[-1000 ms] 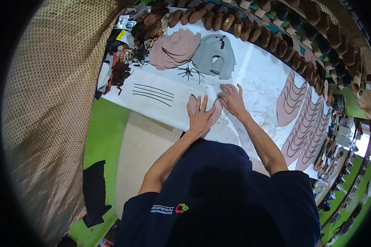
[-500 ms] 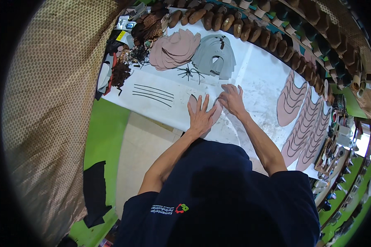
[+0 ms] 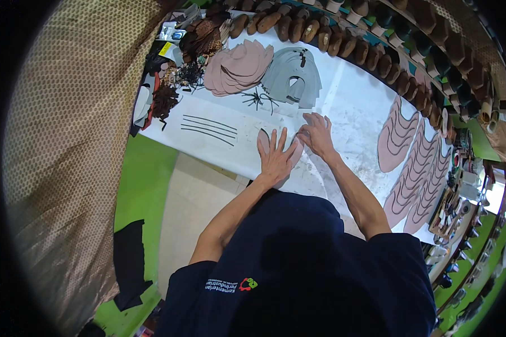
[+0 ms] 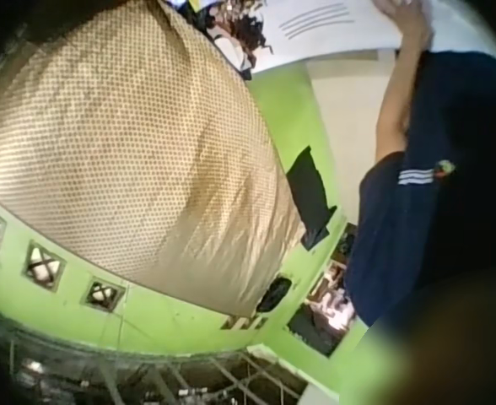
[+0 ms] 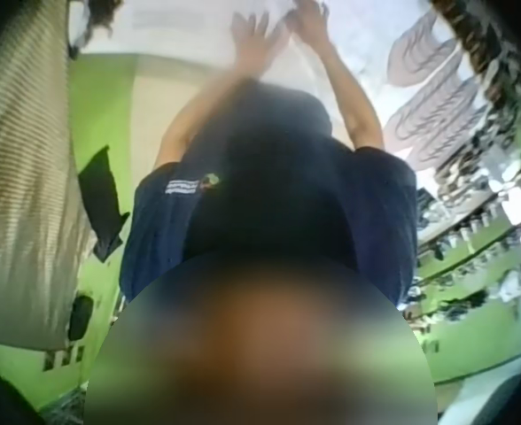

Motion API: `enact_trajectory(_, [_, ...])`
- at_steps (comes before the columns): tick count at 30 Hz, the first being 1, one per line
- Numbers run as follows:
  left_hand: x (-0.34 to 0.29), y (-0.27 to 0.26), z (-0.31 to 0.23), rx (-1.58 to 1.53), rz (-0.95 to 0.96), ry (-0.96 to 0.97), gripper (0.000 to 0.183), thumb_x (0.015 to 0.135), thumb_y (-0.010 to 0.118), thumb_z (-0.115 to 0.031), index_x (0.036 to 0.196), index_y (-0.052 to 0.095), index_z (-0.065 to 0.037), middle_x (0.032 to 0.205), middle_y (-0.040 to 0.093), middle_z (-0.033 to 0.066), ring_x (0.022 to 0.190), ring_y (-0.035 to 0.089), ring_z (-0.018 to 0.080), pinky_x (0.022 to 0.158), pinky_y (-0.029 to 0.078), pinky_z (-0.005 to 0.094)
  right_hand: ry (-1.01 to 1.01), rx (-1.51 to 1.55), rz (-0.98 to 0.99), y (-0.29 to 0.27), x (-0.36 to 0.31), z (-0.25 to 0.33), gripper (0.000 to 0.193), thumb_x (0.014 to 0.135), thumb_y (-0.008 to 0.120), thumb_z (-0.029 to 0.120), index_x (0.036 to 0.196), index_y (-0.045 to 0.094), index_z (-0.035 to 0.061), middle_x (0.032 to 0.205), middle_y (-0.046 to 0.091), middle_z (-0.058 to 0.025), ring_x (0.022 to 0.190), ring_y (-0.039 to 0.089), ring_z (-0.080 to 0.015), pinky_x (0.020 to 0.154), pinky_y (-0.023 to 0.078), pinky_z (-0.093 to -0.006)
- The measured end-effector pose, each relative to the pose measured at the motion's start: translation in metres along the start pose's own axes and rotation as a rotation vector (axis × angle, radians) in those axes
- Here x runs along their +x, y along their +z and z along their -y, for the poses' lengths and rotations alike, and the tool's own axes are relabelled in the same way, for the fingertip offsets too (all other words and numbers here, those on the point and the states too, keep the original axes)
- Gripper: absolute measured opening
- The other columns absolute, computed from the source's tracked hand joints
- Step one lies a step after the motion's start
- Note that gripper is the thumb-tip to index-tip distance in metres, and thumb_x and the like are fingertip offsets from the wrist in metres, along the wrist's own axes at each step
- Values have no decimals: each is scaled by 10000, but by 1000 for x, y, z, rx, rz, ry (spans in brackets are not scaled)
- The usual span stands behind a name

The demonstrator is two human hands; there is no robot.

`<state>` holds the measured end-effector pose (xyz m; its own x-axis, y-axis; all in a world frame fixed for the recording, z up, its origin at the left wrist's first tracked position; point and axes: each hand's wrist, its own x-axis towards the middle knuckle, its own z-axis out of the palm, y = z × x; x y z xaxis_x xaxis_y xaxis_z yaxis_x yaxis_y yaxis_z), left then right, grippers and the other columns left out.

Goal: Arranging and sorting shoe upper components on a workbench.

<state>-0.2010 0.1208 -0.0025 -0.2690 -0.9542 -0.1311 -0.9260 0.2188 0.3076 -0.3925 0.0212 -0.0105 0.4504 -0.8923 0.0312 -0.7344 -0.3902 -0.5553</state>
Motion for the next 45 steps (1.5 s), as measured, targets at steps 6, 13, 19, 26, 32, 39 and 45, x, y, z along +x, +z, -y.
enact_trajectory(6, [3,2,-2,11,22,-8,699,888,653,-229,1568,507,-303,1785,133,126,1623,104,431,1143,58,840,-49,-34,-19,6,-2,-1,149,905,746,236,968,750,101,1489,549,-111,1480,400,-360,1234,184,-659])
enact_trajectory(13, [0,10,-5,-31,-32,-38,657,875,665,-237,1523,554,-256,1786,127,125,1624,94,430,1142,48,841,-157,-18,23,-6,-9,9,205,914,698,293,941,714,90,1516,533,-125,1506,366,-379,1235,185,-650])
enact_trajectory(19, [-2,2,-12,-28,-9,-77,489,1007,593,-309,1491,591,-244,1782,165,116,1631,109,398,1162,43,815,-183,-2,83,-17,-14,15,212,922,689,294,956,720,87,1527,530,-125,1511,359,-383,1238,193,-623])
enact_trajectory(26, [-10,0,-7,-62,-98,-6,619,900,658,-169,1505,572,-269,1777,158,129,1618,115,424,1154,83,812,-132,-30,-16,-20,-3,15,162,959,686,241,972,718,83,1482,569,-127,1491,394,-370,1230,206,-619])
enact_trajectory(32, [-12,0,-6,-32,-96,-28,614,918,655,-173,1509,568,-313,1772,169,128,1615,121,426,1155,89,807,-136,-100,16,-14,6,6,197,979,714,299,1006,701,104,1498,541,-108,1486,389,-358,1207,243,-615])
enact_trajectory(39, [-11,3,-2,-52,-88,-60,593,904,656,-188,1483,611,-307,1773,174,135,1615,121,431,1156,84,810,-103,-12,22,-9,6,7,165,948,710,252,986,729,93,1494,562,-120,1460,420,-365,1197,276,-555])
enact_trajectory(45, [-10,4,-1,-75,-82,-80,592,890,650,-200,1474,630,-296,1774,170,143,1614,121,437,1159,73,813,-99,-40,8,-5,4,4,165,935,715,255,977,732,96,1513,542,-115,1474,398,-356,1199,262,-550])
